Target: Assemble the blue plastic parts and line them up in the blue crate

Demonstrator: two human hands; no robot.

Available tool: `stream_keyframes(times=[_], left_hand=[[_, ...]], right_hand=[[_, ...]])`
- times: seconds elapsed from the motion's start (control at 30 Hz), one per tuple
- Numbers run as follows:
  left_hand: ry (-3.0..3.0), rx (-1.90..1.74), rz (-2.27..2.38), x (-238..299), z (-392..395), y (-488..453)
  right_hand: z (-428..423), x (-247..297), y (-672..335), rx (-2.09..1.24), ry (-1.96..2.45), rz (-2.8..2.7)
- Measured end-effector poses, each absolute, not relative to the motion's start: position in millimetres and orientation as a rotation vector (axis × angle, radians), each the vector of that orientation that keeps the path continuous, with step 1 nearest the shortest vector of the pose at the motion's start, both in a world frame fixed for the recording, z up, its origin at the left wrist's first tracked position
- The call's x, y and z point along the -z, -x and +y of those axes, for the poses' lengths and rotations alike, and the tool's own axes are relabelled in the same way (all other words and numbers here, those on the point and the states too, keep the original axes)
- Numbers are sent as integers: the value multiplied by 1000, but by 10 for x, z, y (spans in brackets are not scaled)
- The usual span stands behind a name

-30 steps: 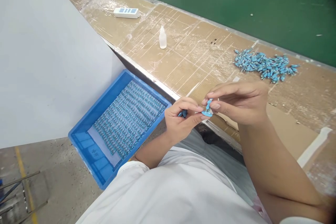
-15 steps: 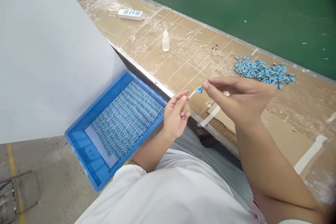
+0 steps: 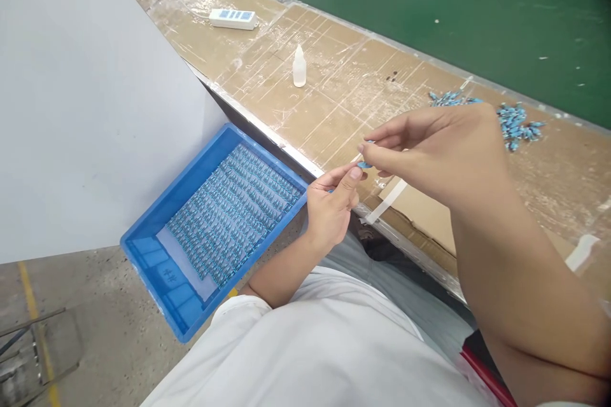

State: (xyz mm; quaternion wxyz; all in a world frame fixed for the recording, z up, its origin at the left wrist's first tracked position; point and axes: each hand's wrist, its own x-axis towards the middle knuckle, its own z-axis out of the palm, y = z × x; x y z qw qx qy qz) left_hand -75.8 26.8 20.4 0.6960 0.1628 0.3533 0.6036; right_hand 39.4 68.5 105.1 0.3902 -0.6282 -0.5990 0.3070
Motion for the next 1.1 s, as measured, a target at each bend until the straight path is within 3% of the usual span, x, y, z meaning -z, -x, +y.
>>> stream_keyframes(times=[0.5,0.67,0.87,1.1], left_hand=[[-184,-1337,685,-183,336,861],[32,-1235,569,-101,471,1110],[-69,-1246,578,-93,440,1231],[-6,-1210,538,-48,459,1214]], right_hand=[[706,-925,-400,-891,1375,-1470],[1184,-380,-526,-598,1368,-1424],[1863,452,-760,-532,1614,-1694],[1989,668,-718,-358,1699,-1708]])
